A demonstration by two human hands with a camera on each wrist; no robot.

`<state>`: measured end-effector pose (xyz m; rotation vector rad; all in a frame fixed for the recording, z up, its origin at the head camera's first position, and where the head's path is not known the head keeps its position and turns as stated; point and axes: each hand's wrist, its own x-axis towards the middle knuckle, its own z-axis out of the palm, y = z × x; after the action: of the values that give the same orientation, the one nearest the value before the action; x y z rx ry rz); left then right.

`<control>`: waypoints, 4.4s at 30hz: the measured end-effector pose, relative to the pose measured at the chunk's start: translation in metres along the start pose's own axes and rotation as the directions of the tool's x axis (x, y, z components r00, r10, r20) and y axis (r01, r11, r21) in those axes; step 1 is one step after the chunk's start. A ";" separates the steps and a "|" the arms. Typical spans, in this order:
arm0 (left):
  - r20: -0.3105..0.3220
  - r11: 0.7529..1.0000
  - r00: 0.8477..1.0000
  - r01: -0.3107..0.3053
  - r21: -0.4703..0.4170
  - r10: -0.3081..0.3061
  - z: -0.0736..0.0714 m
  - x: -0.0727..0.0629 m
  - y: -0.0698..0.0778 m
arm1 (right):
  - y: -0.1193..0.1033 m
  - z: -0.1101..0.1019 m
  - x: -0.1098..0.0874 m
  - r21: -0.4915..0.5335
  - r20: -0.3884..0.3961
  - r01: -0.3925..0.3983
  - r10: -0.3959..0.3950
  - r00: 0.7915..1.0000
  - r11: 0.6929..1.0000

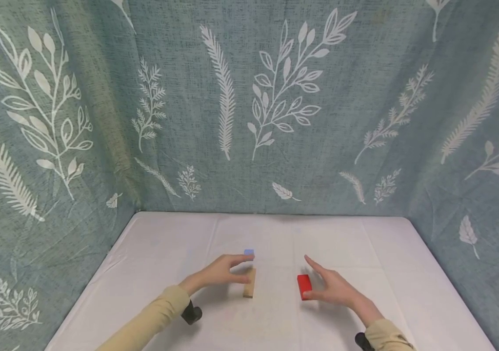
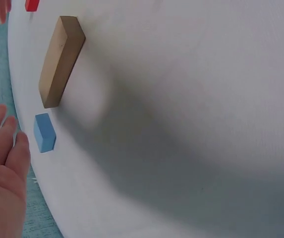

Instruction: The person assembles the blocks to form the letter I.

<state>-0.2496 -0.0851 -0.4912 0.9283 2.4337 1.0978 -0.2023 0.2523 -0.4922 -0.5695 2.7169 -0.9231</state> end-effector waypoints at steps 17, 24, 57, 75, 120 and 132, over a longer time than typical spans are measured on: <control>-0.027 0.998 0.999 0.037 -0.051 -0.038 0.016 -0.002 -0.019 | 0.008 0.014 0.003 0.004 0.030 -0.021 0.021 0.999 1.000; -0.046 0.992 0.997 0.050 -0.115 -0.055 0.022 -0.003 -0.022 | 0.015 0.017 0.002 0.012 0.029 0.011 -0.011 1.000 1.000; -0.065 0.994 0.996 0.050 -0.100 -0.057 0.025 -0.004 -0.026 | 0.027 0.023 0.003 0.018 -0.047 -0.010 0.011 0.999 1.000; -0.075 0.992 0.992 0.090 -0.089 -0.097 0.026 -0.005 -0.028 | 0.020 0.026 0.003 0.086 -0.078 -0.112 0.119 0.990 0.990; -0.071 0.987 0.994 0.069 -0.148 -0.080 0.026 -0.008 -0.026 | -0.017 0.021 0.010 0.204 -0.144 0.062 -0.032 0.989 0.977; -0.072 0.986 0.993 0.084 -0.146 -0.095 0.026 -0.006 -0.027 | -0.024 0.023 0.010 0.225 -0.094 0.026 -0.004 0.996 0.974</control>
<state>-0.2435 -0.0883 -0.5288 0.7370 2.3954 1.2789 -0.1968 0.2184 -0.4964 -0.5139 2.6393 -1.2716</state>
